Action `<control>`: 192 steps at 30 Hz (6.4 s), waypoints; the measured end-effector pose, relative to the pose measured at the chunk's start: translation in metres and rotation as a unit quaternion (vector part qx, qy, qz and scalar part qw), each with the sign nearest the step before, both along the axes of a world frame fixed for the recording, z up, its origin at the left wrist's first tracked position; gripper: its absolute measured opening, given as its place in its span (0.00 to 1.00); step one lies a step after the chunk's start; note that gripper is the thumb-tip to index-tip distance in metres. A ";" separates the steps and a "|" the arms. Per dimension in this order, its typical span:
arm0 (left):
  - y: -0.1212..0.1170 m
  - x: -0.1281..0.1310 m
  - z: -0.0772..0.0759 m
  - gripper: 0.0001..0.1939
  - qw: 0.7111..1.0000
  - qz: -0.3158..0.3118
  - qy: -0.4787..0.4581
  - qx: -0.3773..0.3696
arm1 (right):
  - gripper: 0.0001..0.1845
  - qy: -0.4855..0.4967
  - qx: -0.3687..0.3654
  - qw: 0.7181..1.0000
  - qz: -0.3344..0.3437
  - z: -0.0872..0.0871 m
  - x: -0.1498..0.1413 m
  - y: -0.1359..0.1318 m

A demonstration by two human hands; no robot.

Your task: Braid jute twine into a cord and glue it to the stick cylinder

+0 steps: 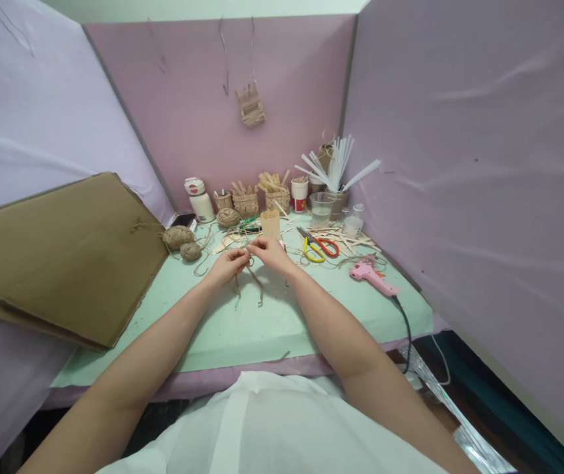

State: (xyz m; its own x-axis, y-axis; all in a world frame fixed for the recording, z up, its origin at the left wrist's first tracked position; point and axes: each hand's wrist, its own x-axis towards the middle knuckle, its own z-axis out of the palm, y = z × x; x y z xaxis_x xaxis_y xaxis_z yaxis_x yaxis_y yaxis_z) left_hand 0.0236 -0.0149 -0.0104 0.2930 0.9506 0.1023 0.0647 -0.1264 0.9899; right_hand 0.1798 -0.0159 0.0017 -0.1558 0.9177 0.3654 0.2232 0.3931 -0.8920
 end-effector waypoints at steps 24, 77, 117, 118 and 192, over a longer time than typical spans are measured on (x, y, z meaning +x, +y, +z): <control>-0.005 -0.003 0.012 0.15 0.975 -0.052 -0.180 -0.118 | 0.07 -0.245 0.055 0.946 -0.205 -0.004 0.014 0.006; -0.008 0.007 0.009 0.08 0.982 0.124 -0.006 0.145 | 0.09 0.149 -0.056 0.987 -0.039 0.003 -0.012 -0.006; -0.004 0.010 -0.002 0.10 0.989 0.124 -0.001 0.078 | 0.09 0.029 -0.196 0.977 -0.084 0.004 -0.008 -0.010; -0.004 0.010 -0.003 0.10 0.989 0.125 0.000 0.079 | 0.09 0.028 -0.196 0.977 -0.081 0.003 -0.007 -0.009; -0.007 0.007 -0.003 0.08 0.918 0.196 0.256 0.229 | 0.08 -0.226 0.060 0.961 -0.149 -0.014 -0.012 -0.003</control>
